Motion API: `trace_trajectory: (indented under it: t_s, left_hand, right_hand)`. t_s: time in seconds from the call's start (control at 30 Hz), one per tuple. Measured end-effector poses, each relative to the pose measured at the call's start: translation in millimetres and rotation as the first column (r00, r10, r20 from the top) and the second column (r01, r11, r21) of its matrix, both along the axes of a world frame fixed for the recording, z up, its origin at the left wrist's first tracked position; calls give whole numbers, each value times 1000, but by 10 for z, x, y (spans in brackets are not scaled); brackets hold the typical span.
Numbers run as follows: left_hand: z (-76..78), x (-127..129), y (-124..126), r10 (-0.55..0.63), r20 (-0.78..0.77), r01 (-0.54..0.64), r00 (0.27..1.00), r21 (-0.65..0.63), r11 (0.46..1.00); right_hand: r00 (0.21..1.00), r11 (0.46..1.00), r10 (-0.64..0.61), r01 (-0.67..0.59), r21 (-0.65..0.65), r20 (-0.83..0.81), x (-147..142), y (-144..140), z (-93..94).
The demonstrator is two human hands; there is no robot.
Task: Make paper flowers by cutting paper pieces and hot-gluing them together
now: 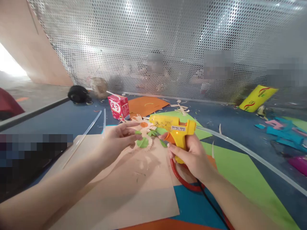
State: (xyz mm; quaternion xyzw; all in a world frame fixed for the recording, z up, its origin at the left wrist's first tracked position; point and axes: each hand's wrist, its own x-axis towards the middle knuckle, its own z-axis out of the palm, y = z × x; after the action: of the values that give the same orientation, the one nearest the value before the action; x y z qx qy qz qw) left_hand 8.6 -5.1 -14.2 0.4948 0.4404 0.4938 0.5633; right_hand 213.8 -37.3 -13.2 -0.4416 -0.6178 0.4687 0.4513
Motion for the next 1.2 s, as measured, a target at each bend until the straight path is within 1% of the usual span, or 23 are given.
trace_trajectory:
  t_s: [0.13, 0.2, 0.27, 0.37, 0.43, 0.5, 0.57, 0.63, 0.77, 0.87, 0.97, 1.03, 1.1, 1.2]
  left_hand:
    - [-28, -9, 28, 41, 118, -23, 992, -149, 989]
    - [-22, -1, 19, 66, 152, -42, 986, -158, 987]
    - [-1, 7, -3, 78, 146, -62, 986, -110, 992]
    - [36, 14, -38, 85, 59, -88, 995, 48, 995]
    - [59, 15, -54, 101, 15, -102, 995, 141, 985]
    - [77, 12, -62, 124, 5, -123, 992, 176, 977]
    - [89, 5, -63, 138, 4, -136, 990, 171, 976]
    - [93, -1, -61, 150, 9, -150, 989, 145, 978]
    - [73, -2, -54, 164, 55, -169, 985, 95, 981]
    - [55, 6, -56, 159, 101, -169, 982, 97, 981]
    - [49, 11, -61, 146, 125, -156, 981, 69, 985]
    - [46, 12, -63, 131, 133, -138, 982, 49, 989]
    - [39, 15, -64, 117, 132, -122, 984, 36, 992]
    - [28, 22, -62, 106, 116, -110, 988, 30, 993]
  right_hand:
    - [986, 998, -2, -8, 61, 165, 32, -15, -42]
    - [976, 998, -21, 6, 70, 217, 52, -18, -65]
    - [963, 997, -42, 22, 81, 265, 67, -15, -85]
    - [929, 993, -70, 31, 112, 364, 78, -10, -93]
    - [888, 983, -110, 31, 180, 446, 75, -16, -77]
    - [841, 958, -188, 44, 284, 507, 66, -30, -51]
    - [811, 929, -257, 56, 367, 526, 58, -44, -28]
    - [806, 918, -271, 53, 392, 526, 55, -51, -18]
    - [814, 932, -228, 23, 362, 535, 59, -49, -26]
    - [795, 927, -246, 27, 373, 555, 54, -54, -25]
    - [785, 918, -286, 61, 391, 550, 42, -60, -20]
    - [788, 924, -279, 66, 376, 549, 38, -57, -19]
    - [784, 930, -252, 34, 367, 567, 34, -52, -13]
    - [785, 906, -273, 15, 424, 556, 17, -50, 6]
